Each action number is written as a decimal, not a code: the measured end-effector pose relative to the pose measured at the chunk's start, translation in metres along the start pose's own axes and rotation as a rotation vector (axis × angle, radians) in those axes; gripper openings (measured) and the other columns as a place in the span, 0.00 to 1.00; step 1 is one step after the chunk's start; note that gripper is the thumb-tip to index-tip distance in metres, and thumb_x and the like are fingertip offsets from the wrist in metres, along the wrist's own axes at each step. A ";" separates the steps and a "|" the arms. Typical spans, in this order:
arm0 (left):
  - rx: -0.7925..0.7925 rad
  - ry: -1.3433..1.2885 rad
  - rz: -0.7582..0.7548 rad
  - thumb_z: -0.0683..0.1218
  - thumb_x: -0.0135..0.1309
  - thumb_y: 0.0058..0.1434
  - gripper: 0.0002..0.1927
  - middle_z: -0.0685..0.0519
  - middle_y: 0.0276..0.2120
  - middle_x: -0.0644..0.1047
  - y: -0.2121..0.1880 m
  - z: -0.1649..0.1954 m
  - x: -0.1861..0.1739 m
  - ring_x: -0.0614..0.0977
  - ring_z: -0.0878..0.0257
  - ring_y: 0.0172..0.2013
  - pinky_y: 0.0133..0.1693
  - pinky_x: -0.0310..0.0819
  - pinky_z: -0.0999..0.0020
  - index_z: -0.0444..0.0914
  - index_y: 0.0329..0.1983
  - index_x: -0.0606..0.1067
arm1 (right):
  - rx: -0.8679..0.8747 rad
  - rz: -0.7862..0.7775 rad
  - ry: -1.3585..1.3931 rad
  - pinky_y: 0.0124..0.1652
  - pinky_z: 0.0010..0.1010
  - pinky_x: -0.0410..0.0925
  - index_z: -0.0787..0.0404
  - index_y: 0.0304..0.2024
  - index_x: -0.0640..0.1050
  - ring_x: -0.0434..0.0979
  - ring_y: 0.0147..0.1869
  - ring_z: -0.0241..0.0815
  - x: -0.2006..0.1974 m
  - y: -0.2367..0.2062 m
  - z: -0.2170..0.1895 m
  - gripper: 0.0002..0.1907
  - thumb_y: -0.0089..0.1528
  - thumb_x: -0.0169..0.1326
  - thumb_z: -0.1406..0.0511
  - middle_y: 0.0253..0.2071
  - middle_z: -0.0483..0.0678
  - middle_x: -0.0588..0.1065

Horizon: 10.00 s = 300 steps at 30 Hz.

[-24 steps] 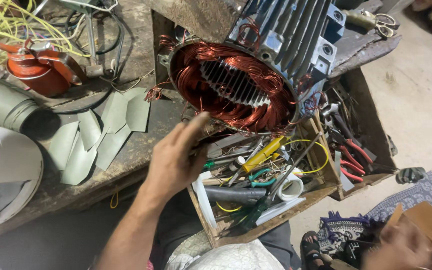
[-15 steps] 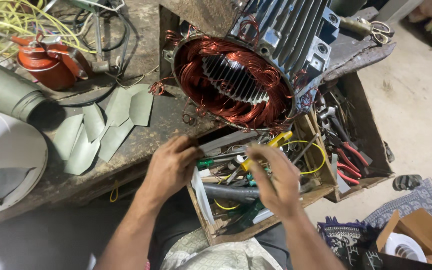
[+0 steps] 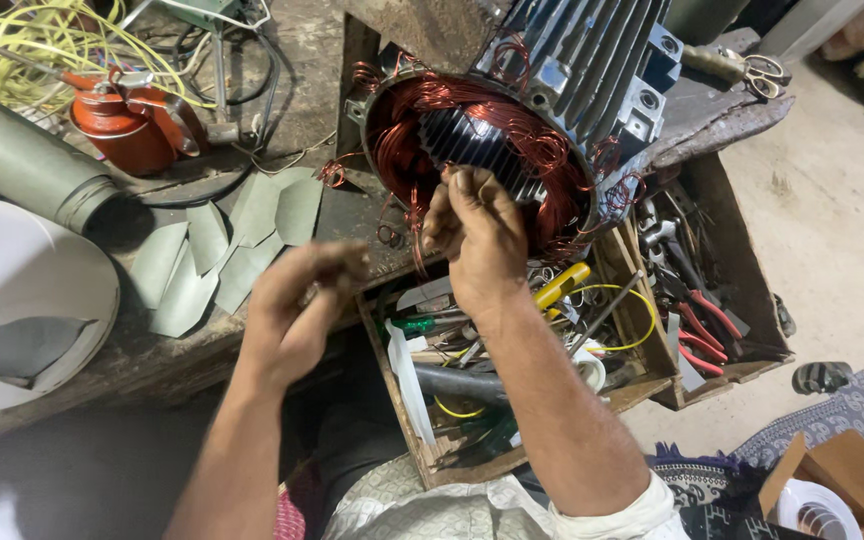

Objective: The person manipulates copper windings on a motor stator, using hands to separate and arrange the wires. They use scissors to trim excess wire and continue adjusting the windings by hand throughout the clip.

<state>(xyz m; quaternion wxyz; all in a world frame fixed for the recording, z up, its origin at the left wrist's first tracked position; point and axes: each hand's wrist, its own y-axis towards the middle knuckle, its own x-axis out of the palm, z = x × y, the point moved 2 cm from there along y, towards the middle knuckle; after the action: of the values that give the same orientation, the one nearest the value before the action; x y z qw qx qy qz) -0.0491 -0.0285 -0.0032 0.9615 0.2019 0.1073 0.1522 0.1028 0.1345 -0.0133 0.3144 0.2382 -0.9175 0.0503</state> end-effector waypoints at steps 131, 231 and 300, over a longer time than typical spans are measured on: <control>0.116 0.653 0.049 0.40 0.58 0.66 0.04 0.46 0.25 0.78 0.097 -0.008 0.102 0.81 0.56 0.24 0.26 0.72 0.63 0.33 0.38 0.78 | -0.964 -0.110 -0.952 0.44 0.32 0.75 0.62 0.40 0.78 0.77 0.37 0.37 -0.077 -0.009 -0.032 0.06 0.61 0.62 0.72 0.34 0.47 0.76; 0.304 0.774 0.078 0.38 0.60 0.63 0.05 0.48 0.32 0.80 0.060 0.001 0.093 0.83 0.54 0.29 0.31 0.77 0.63 0.33 0.42 0.80 | -0.983 0.027 -1.186 0.31 0.24 0.73 0.63 0.37 0.79 0.78 0.34 0.35 -0.062 -0.043 -0.022 0.06 0.60 0.65 0.74 0.32 0.45 0.76; 0.405 0.783 0.241 0.42 0.63 0.56 0.17 0.52 0.28 0.76 0.090 -0.064 0.095 0.80 0.57 0.27 0.30 0.75 0.63 0.40 0.50 0.80 | -1.130 0.218 -1.385 0.30 0.35 0.69 0.61 0.36 0.74 0.76 0.29 0.44 -0.019 0.015 -0.014 0.07 0.64 0.62 0.71 0.29 0.48 0.74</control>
<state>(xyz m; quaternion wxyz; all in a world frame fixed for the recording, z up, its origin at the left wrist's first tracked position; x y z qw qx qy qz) 0.0002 0.1047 -0.0359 0.7651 0.3240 0.4661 0.3039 0.1164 0.1589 -0.0128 -0.2452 -0.0632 -0.8068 -0.5338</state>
